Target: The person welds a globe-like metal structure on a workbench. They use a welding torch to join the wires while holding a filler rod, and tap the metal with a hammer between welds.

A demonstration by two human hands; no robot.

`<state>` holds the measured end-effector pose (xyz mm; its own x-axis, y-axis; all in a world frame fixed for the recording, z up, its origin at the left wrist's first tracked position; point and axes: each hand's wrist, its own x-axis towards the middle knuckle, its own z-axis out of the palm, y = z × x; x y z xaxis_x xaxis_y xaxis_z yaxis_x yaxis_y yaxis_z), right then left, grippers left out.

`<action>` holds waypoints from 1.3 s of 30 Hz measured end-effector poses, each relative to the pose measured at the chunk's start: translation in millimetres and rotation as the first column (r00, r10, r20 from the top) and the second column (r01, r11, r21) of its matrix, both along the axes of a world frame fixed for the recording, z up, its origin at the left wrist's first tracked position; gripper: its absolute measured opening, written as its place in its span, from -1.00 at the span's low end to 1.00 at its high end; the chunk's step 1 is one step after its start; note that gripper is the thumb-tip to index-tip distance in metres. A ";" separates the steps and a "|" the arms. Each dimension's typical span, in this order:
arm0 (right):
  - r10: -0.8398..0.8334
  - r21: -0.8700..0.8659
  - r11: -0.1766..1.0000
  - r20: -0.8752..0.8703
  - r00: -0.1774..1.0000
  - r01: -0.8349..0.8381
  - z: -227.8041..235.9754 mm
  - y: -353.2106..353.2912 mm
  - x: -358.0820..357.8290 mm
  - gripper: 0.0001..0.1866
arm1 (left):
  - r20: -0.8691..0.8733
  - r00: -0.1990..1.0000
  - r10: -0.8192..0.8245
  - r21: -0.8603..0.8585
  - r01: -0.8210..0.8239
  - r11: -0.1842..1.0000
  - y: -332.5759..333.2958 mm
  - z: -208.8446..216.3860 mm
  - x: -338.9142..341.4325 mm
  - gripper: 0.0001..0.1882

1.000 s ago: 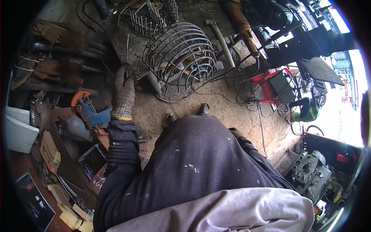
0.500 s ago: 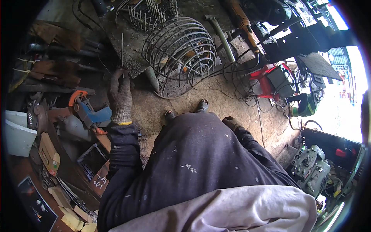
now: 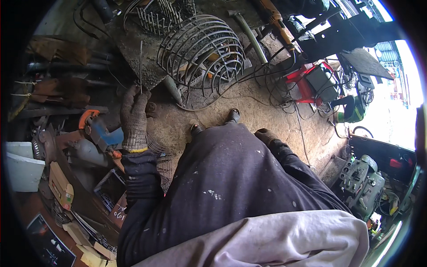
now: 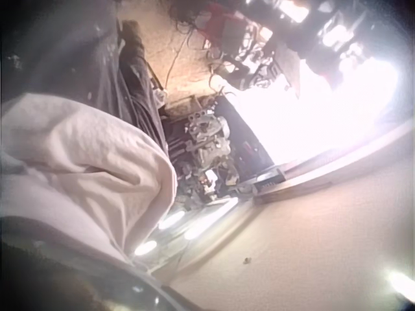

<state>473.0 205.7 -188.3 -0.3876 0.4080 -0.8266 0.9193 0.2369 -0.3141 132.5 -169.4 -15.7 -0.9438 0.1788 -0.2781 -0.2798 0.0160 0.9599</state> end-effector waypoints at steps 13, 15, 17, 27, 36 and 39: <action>0.029 0.013 0.999 0.006 1.000 -0.029 -10.2 -0.6 11.6 -0.50 | -0.091 0.996 -0.024 -0.046 0.020 0.999 12.2 2.9 10.1 -0.61; 0.005 -0.024 1.000 0.050 0.999 -0.004 7.2 -4.4 3.0 -0.53 | -0.027 0.999 -0.031 0.016 0.031 0.999 15.2 3.6 15.3 -0.62; 0.024 -0.007 1.000 0.053 0.998 -0.024 3.1 -0.9 4.7 -0.53 | -0.035 0.999 -0.031 0.039 0.032 0.999 18.8 3.0 20.9 -0.62; 0.112 0.033 0.993 -0.074 0.991 -0.110 -4.3 1.7 0.1 -0.48 | -0.026 0.992 -0.121 0.043 0.122 0.992 25.5 7.5 39.4 -0.58; -0.076 -0.001 0.997 -0.016 0.997 0.076 3.7 -6.8 -6.1 -0.48 | -0.055 0.987 -0.150 0.036 0.152 0.988 22.6 3.1 37.1 -0.56; -0.047 -0.012 0.999 -0.026 0.999 0.047 -23.8 2.9 1.4 -0.47 | -0.072 0.993 -0.091 0.078 0.097 0.992 28.9 11.7 42.5 -0.58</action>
<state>474.3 208.6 -212.1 -0.3899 0.4172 -0.8209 0.9207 0.1901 -0.3407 175.0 -140.4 -4.0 -0.9380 0.2866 -0.1949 -0.2148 -0.0393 0.9759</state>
